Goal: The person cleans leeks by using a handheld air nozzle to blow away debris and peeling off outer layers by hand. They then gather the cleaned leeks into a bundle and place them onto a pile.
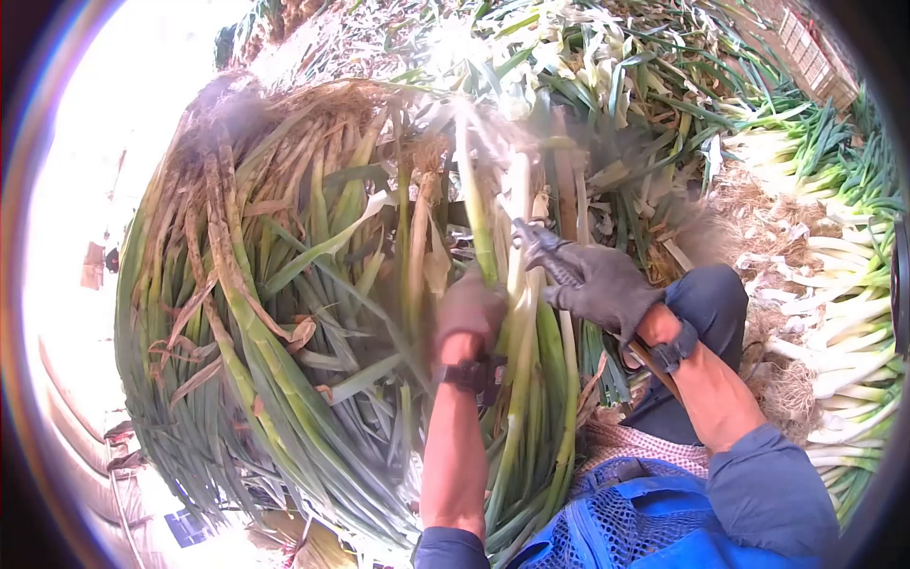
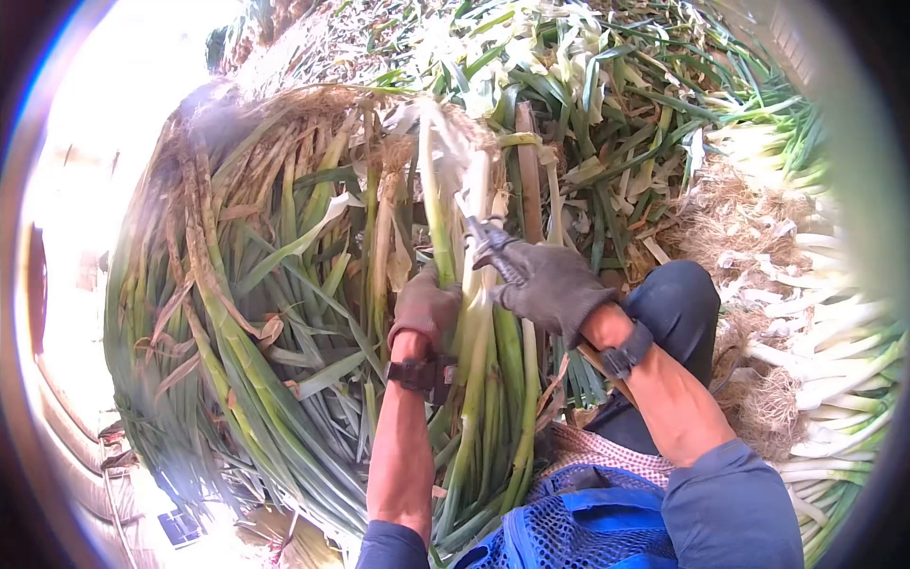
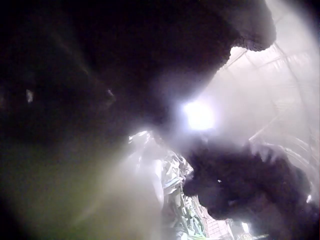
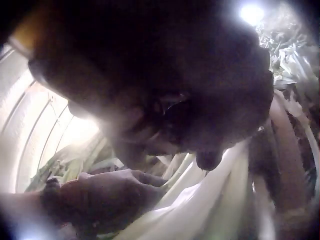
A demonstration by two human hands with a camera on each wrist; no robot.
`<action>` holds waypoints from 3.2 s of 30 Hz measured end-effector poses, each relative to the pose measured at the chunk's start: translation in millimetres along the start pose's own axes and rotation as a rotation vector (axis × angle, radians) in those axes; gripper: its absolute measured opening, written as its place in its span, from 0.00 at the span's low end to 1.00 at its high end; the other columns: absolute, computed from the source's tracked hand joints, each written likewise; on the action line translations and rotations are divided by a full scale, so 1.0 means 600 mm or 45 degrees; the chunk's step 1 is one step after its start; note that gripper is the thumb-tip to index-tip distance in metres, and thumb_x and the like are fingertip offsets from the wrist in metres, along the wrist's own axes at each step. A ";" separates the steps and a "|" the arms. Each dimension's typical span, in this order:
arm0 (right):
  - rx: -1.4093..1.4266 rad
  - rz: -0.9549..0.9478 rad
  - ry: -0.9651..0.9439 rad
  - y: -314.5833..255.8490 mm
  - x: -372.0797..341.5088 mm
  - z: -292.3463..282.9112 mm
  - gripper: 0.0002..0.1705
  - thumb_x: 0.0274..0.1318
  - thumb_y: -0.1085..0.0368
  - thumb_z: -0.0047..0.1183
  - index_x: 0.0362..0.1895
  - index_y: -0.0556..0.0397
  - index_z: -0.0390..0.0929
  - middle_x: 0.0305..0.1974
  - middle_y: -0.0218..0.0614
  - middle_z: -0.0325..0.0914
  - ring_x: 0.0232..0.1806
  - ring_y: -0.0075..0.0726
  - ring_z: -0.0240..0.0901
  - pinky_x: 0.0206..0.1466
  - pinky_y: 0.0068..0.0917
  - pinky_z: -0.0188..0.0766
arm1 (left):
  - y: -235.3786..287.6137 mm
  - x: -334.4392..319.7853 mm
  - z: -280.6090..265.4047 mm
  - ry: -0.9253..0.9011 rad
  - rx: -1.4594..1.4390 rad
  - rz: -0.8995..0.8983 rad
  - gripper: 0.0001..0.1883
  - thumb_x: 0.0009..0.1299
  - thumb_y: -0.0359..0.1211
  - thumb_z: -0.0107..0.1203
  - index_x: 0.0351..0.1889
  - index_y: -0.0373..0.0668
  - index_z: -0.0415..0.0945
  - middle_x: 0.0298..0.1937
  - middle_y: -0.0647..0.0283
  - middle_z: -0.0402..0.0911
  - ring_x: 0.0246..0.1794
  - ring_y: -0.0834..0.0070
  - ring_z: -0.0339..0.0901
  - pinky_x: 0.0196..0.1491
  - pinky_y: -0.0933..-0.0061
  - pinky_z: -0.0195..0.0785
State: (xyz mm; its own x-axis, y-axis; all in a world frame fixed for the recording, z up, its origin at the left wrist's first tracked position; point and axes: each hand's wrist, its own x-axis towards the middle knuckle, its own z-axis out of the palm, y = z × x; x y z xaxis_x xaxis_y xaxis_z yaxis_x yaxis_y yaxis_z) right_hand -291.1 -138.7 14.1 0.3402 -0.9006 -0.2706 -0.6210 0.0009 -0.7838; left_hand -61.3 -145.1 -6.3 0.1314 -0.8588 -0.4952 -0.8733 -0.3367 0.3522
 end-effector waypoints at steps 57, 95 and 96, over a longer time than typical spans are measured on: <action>0.392 -0.013 -0.238 -0.020 -0.083 0.031 0.32 0.57 0.47 0.69 0.65 0.41 0.83 0.41 0.49 0.87 0.43 0.55 0.84 0.52 0.44 0.78 | -0.089 0.155 -0.195 0.598 -0.217 0.155 0.06 0.72 0.31 0.65 0.41 0.38 0.87 0.35 0.51 0.89 0.32 0.59 0.86 0.36 0.61 0.79; 0.686 -0.124 -0.394 -0.072 -0.103 0.025 0.36 0.62 0.51 0.70 0.73 0.43 0.77 0.46 0.35 0.85 0.45 0.25 0.77 0.54 0.26 0.76 | -0.061 -0.003 -0.228 -0.023 -0.263 -0.176 0.14 0.61 0.31 0.75 0.44 0.36 0.90 0.37 0.62 0.91 0.35 0.74 0.86 0.42 0.64 0.78; 0.738 -0.148 -0.345 -0.067 -0.102 0.033 0.34 0.63 0.55 0.70 0.72 0.43 0.78 0.49 0.32 0.85 0.47 0.20 0.75 0.56 0.25 0.75 | -0.054 -0.017 -0.209 -0.027 -0.256 -0.161 0.15 0.61 0.31 0.75 0.44 0.35 0.90 0.37 0.62 0.90 0.35 0.74 0.85 0.43 0.65 0.78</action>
State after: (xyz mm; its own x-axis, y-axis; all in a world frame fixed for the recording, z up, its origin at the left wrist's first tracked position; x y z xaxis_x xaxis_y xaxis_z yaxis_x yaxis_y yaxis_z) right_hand -273.1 -75.1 51.3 0.5958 -0.7672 -0.2376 -0.1132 0.2127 -0.9705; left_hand 24.4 -173.7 86.8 0.2220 -0.7976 -0.5609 -0.7394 -0.5127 0.4364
